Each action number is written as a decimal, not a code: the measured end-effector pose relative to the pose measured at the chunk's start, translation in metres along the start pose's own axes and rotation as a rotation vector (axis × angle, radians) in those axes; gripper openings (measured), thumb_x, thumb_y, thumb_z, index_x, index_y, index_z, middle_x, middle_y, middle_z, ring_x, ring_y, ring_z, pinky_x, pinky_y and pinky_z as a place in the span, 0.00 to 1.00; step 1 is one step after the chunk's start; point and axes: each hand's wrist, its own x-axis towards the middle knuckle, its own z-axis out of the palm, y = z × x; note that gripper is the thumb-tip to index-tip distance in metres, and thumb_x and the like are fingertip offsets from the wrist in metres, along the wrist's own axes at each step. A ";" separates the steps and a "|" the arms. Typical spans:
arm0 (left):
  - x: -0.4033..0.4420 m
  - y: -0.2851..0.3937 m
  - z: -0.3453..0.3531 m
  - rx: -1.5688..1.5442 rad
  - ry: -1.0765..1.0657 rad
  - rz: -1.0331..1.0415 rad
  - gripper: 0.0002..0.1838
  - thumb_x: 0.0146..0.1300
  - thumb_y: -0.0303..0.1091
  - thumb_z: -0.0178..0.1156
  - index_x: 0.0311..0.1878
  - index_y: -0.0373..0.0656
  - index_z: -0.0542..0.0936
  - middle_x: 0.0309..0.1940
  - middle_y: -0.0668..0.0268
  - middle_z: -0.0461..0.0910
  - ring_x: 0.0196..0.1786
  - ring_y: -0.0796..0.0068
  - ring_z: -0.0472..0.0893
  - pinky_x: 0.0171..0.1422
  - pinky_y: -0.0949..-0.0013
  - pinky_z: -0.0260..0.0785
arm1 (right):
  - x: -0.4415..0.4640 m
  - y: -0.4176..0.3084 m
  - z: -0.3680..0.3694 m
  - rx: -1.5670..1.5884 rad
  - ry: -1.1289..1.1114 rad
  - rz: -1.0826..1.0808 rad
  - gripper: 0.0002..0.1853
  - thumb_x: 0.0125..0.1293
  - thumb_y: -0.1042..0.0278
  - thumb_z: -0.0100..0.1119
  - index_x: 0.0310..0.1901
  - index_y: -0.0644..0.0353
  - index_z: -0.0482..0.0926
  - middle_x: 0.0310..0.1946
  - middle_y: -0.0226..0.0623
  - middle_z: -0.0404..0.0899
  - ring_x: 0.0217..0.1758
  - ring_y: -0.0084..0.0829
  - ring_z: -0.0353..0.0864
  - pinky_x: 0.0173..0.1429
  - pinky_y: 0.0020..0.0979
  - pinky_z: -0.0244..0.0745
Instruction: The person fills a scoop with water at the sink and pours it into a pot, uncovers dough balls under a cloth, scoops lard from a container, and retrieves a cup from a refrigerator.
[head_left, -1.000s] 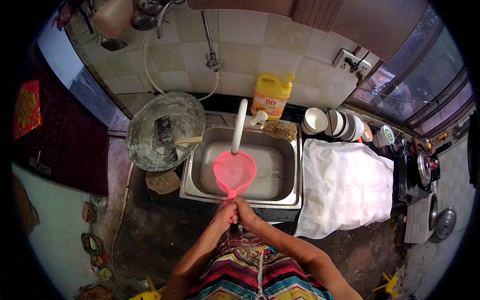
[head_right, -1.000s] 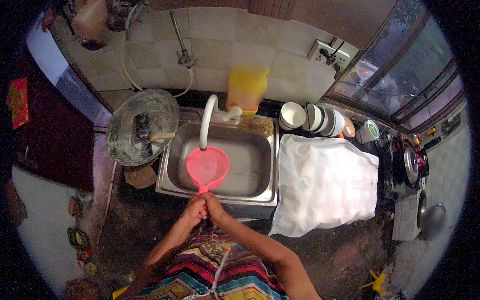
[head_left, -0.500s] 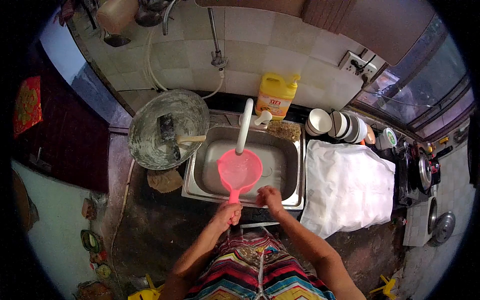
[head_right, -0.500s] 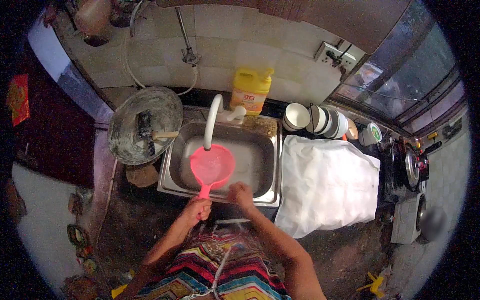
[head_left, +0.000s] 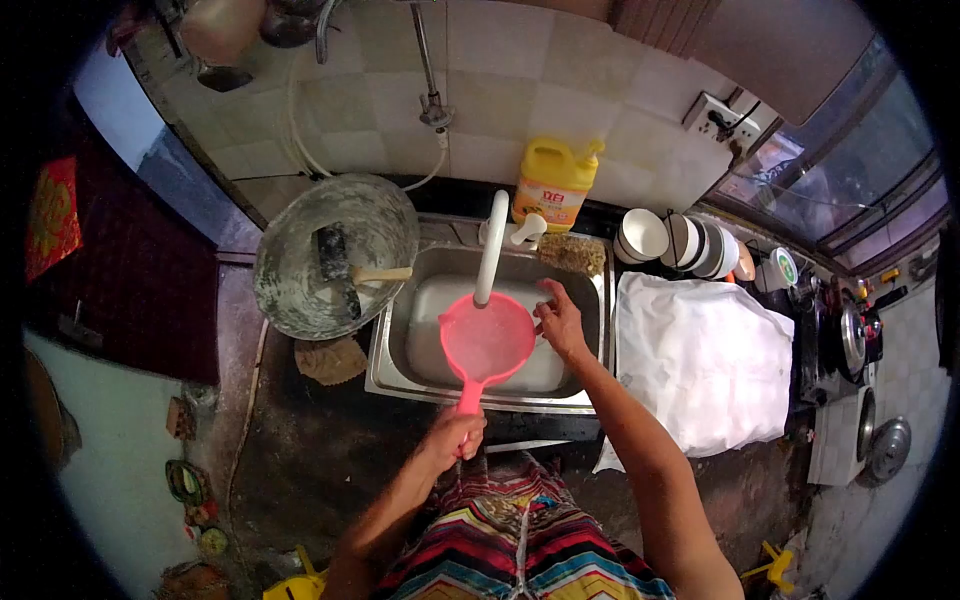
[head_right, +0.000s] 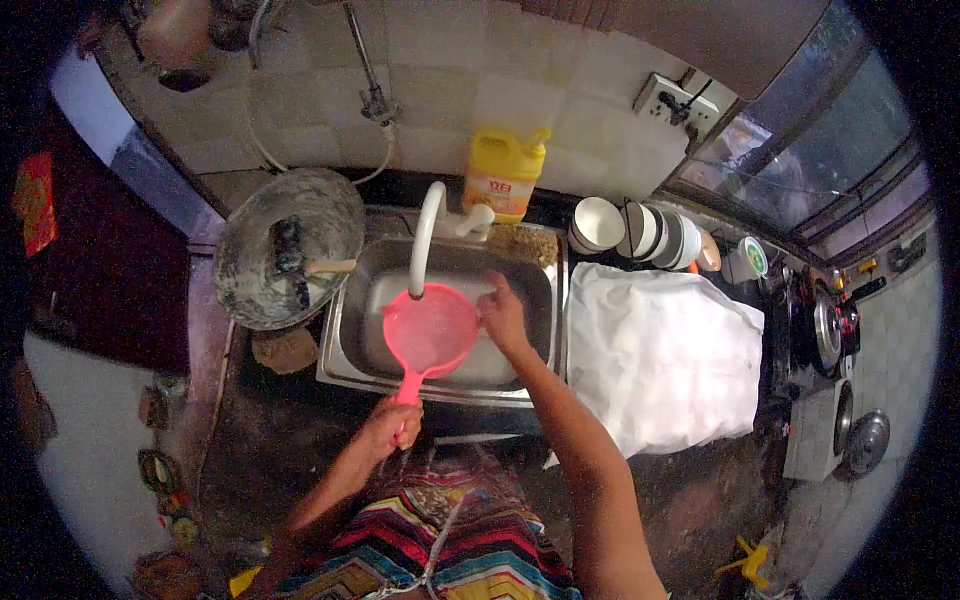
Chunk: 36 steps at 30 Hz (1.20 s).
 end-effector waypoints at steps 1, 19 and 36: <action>-0.002 0.000 0.000 -0.005 -0.002 -0.004 0.07 0.56 0.29 0.54 0.25 0.45 0.66 0.12 0.72 0.63 0.10 0.82 0.62 0.12 0.75 0.54 | 0.006 0.003 0.001 -0.076 -0.006 -0.039 0.25 0.57 0.70 0.49 0.59 0.55 0.65 0.26 0.45 0.76 0.26 0.37 0.79 0.32 0.35 0.74; -0.010 -0.001 -0.002 -0.047 0.029 -0.019 0.06 0.56 0.28 0.54 0.28 0.46 0.67 0.13 0.73 0.62 0.10 0.82 0.60 0.12 0.75 0.51 | 0.051 -0.019 0.015 -0.633 -0.134 -0.136 0.43 0.54 0.73 0.50 0.69 0.40 0.39 0.37 0.54 0.78 0.40 0.53 0.78 0.45 0.48 0.71; -0.008 0.000 -0.004 -0.008 0.029 -0.007 0.07 0.57 0.27 0.54 0.27 0.46 0.65 0.13 0.73 0.62 0.09 0.82 0.61 0.11 0.75 0.50 | 0.055 -0.028 0.011 -0.679 -0.226 -0.159 0.42 0.55 0.73 0.48 0.68 0.35 0.40 0.39 0.57 0.77 0.40 0.54 0.78 0.43 0.52 0.72</action>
